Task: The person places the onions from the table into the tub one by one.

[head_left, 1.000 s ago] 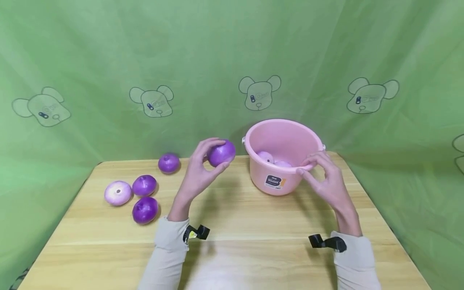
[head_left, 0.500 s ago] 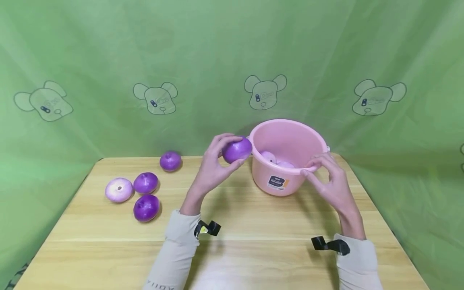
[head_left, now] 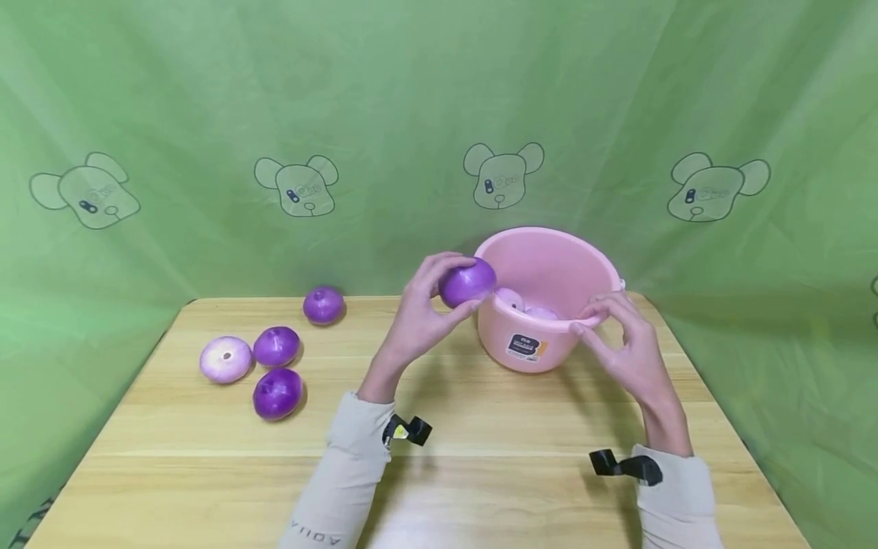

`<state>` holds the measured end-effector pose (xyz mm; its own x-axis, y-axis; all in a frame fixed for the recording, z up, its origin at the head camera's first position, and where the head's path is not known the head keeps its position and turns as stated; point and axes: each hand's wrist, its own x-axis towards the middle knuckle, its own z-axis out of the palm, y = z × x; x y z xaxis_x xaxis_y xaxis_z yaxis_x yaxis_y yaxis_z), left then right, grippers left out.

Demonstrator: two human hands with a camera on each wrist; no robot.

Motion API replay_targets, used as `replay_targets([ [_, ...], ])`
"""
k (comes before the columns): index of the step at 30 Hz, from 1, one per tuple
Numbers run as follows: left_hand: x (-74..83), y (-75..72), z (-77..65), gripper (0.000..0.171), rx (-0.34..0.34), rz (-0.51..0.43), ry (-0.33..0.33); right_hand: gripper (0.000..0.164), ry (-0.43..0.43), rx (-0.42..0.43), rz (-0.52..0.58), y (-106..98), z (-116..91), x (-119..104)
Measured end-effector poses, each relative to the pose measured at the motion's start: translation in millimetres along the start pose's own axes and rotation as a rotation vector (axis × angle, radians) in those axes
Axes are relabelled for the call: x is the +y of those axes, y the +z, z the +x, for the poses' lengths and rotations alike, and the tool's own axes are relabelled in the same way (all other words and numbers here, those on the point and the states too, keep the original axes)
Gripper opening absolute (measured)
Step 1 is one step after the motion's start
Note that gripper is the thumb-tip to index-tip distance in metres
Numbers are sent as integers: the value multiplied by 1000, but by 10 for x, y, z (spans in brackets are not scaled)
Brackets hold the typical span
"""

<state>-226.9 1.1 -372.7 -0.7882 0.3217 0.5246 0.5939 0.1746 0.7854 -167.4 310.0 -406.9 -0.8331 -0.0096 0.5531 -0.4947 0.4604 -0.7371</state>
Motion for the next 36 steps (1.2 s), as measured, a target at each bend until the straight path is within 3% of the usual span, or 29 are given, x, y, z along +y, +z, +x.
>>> replay_targets([
  [14, 24, 198, 122, 53, -21, 52, 92, 22, 13, -1, -10, 1, 13, -23],
  [29, 147, 330, 312, 52, -61, 82, 96, 22, 28, 1, 8, 9, 14, -11],
  [36, 127, 440, 349, 50, -49, 35, 117, 25, 28, 7, 5, 12, 21, 15],
])
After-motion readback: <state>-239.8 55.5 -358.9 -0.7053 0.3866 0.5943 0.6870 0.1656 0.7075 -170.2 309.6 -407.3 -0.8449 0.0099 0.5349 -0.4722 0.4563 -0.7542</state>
